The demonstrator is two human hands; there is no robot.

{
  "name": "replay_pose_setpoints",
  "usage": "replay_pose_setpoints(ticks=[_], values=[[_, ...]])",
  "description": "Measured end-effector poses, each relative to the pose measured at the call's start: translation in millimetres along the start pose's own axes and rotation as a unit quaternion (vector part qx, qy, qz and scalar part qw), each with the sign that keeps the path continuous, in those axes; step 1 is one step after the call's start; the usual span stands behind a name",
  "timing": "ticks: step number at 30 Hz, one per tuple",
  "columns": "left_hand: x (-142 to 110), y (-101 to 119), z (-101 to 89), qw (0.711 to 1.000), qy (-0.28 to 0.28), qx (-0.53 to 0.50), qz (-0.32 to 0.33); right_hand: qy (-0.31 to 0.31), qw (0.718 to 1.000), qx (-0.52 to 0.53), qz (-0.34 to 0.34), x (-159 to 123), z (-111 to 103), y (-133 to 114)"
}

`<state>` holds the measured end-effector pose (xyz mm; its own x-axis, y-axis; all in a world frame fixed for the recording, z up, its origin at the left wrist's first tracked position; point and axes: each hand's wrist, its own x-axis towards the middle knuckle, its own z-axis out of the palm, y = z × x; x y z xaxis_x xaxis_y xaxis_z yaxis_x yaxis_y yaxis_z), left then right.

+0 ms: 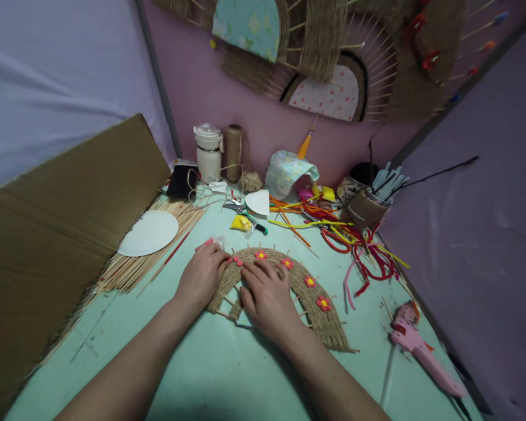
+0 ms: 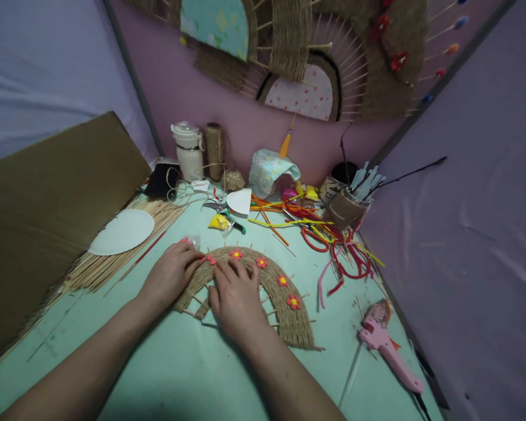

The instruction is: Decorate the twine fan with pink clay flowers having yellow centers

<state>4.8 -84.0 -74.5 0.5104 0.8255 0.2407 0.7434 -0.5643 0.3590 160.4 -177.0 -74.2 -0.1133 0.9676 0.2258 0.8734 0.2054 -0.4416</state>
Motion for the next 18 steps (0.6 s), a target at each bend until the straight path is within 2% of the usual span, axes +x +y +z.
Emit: replay_pose_setpoints(ticks=[18], values=[[5.7,6.0,1.6,0.999,-0.034,0.017,-0.026,0.000,1.000,-0.006,-0.005,-0.8,1.3,3.5]])
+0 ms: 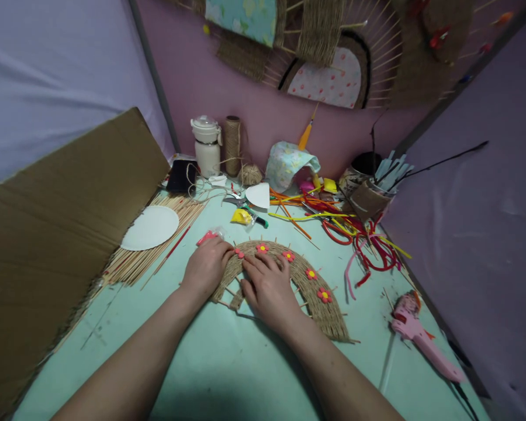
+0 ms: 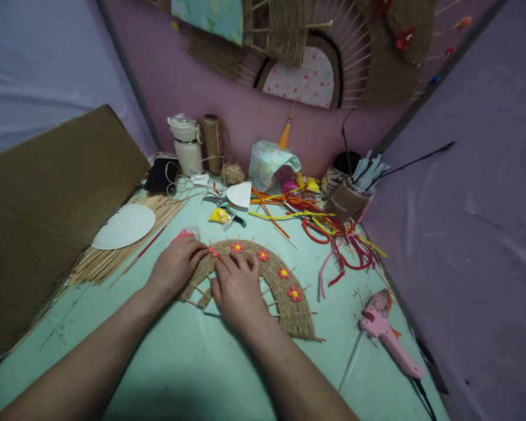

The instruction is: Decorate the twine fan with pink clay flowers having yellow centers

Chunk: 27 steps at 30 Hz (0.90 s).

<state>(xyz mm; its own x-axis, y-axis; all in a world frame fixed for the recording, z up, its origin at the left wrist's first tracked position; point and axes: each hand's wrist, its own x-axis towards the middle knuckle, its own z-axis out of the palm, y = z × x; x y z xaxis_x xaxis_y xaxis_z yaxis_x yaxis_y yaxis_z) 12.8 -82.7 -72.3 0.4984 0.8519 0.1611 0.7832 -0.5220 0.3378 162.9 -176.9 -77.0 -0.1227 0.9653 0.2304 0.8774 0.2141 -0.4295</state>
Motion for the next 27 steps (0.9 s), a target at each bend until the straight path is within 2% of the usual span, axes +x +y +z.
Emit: replay_pose_setpoints(ticks=[14,22,27], values=[[-2,-5,0.7,0.999,-0.012,-0.047,-0.015,-0.006,1.000,-0.022,-0.002,-1,0,1],[-13,9,5.5,0.995,0.061,-0.048,0.055,-0.005,0.999,-0.050,-0.008,-1,1,1],[-7,13,10.9,0.996,0.067,-0.040,0.052,-0.002,0.999,-0.045,-0.007,-2,2,1]])
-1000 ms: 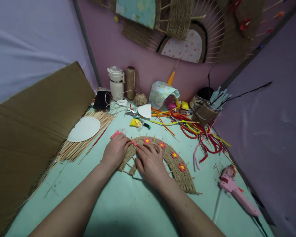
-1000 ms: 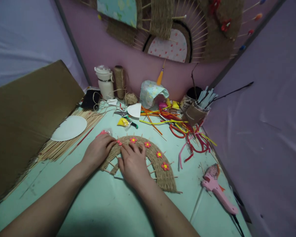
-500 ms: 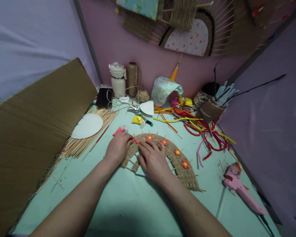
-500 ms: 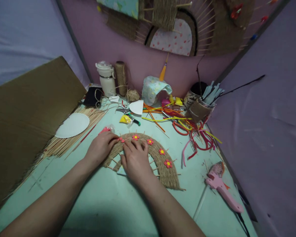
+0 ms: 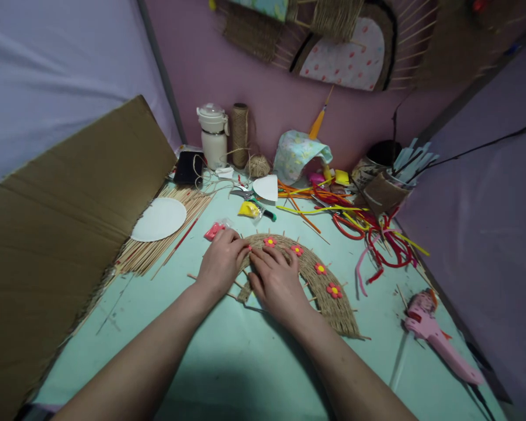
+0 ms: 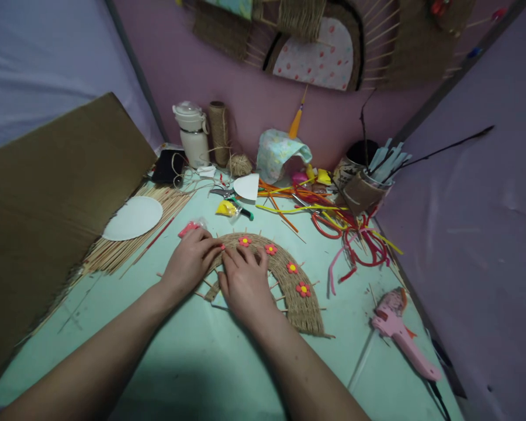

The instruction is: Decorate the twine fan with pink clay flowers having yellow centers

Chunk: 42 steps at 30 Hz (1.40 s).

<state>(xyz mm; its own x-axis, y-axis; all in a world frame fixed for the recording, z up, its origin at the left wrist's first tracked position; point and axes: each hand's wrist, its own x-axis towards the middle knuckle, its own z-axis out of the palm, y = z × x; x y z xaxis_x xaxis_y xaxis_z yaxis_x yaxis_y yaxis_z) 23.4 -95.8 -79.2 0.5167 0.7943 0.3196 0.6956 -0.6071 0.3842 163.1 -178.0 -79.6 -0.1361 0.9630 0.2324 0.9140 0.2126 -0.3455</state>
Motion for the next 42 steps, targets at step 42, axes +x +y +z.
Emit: replay_pose_setpoints(ticks=[42], values=[[-12,-16,-8.1,0.999,-0.022,0.033,-0.019,-0.023,0.999,0.013,0.020,4,-2,-3]])
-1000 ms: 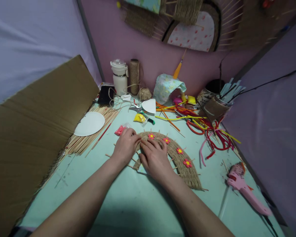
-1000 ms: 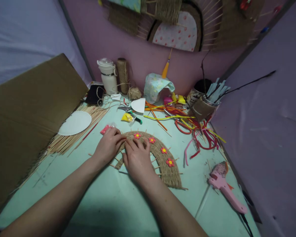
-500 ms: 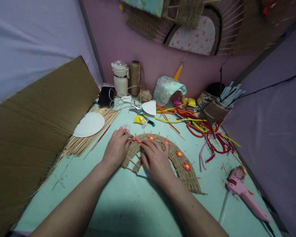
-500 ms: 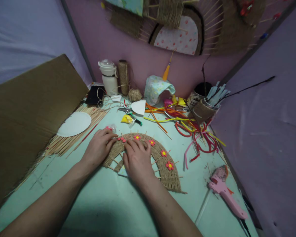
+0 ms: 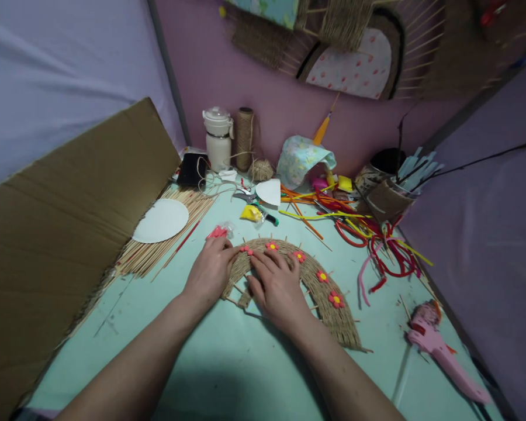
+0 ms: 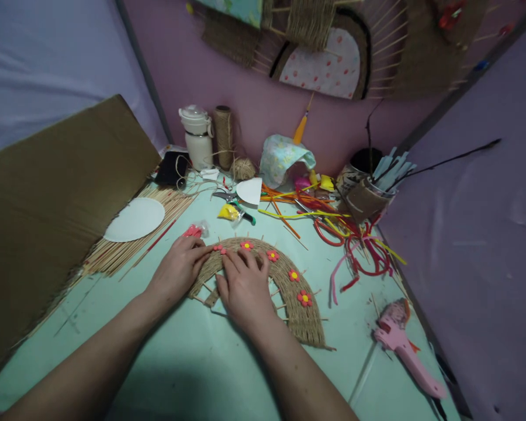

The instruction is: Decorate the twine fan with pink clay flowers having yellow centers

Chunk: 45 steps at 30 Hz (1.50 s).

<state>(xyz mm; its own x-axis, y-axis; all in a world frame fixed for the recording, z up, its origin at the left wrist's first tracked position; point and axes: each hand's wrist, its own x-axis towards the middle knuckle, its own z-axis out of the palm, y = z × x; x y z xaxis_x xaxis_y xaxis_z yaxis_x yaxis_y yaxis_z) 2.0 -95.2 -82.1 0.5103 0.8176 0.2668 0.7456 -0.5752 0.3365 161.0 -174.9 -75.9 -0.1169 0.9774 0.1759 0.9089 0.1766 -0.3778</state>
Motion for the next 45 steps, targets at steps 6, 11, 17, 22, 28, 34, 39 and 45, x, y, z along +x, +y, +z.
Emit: replay_pose_setpoints(ticks=[6,11,17,22,28,34,39,45], values=[[-1,-1,-2.9,0.999,0.001,0.032,-0.001,0.004,1.000,0.002,-0.003,0,0,0],[-5,7,-8.3,0.997,-0.003,0.075,0.010,0.004,1.000,-0.001,-0.005,-1,0,1],[-13,24,-14.7,0.988,-0.038,0.148,-0.013,0.008,1.000,-0.005,-0.007,0,1,1],[-19,33,-18.5,0.981,-0.081,0.174,-0.033,0.001,1.000,-0.005,-0.009,0,0,2],[-20,33,-14.7,0.978,-0.107,0.174,-0.032,-0.002,1.000,-0.009,-0.007,-1,0,2],[-17,30,-11.1,0.978,-0.115,0.169,-0.034,0.001,1.000,-0.015,-0.009,-1,2,3],[-16,29,-11.9,0.979,-0.130,0.152,-0.038,-0.003,1.000,-0.010,-0.009,-2,1,3],[-12,28,-18.4,0.991,-0.090,0.100,-0.026,0.003,1.000,-0.009,-0.010,-2,0,3]])
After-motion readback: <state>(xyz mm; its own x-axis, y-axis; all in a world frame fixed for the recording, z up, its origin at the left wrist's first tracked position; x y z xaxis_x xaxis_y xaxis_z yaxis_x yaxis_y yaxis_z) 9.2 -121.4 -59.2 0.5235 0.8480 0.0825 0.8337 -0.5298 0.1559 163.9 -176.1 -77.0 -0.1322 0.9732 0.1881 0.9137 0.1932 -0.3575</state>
